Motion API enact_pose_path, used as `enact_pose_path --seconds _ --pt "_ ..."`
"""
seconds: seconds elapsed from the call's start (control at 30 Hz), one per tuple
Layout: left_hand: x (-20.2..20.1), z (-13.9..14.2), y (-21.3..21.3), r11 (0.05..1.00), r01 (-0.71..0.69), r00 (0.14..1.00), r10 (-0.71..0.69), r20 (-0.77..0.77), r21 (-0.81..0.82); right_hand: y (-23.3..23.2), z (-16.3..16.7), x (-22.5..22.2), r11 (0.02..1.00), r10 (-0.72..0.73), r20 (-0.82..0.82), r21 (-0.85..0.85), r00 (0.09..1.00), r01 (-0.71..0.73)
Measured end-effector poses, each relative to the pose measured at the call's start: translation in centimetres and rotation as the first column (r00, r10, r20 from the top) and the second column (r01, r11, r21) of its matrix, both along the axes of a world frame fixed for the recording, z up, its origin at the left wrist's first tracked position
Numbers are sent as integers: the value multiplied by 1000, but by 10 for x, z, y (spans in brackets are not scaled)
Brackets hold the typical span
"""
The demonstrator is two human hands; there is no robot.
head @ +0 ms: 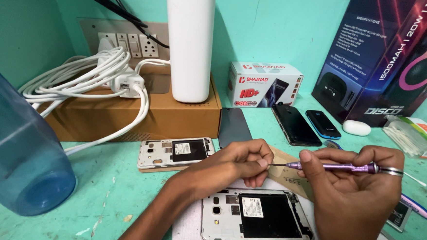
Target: The person disassembles a smartphone by removing the back cover and battery. They then use a screwdriver to unscrew internal components and a plastic card to pry open the device casing. The person handles the phone's internal parts and tools on a cluttered workbench.
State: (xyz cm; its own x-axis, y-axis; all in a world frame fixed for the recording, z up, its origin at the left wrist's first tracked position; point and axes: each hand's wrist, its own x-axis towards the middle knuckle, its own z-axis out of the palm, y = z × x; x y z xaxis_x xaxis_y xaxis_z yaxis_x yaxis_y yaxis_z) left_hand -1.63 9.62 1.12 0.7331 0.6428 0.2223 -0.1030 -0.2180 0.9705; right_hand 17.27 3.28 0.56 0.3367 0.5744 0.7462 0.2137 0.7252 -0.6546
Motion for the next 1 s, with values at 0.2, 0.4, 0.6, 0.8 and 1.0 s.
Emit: enact_pose_path --seconds 0.2,0.4,0.6,0.8,1.0 --pt "-1 -2 -2 989 -49 999 49 8 137 -3 -2 1 1000 2 30 -19 1000 -2" --pt "1 -2 -3 957 -110 991 126 -44 269 -5 0 -2 999 -33 202 8 979 32" --pt "2 -1 -5 911 -87 984 141 -105 404 -7 1 -1 1000 15 287 8 958 -18" --pt "-1 3 -9 858 -38 966 163 -201 512 -3 6 6 997 55 372 -73 927 -30" --pt "3 1 -9 851 71 952 98 -290 521 -1 14 20 980 96 500 -198 861 5"
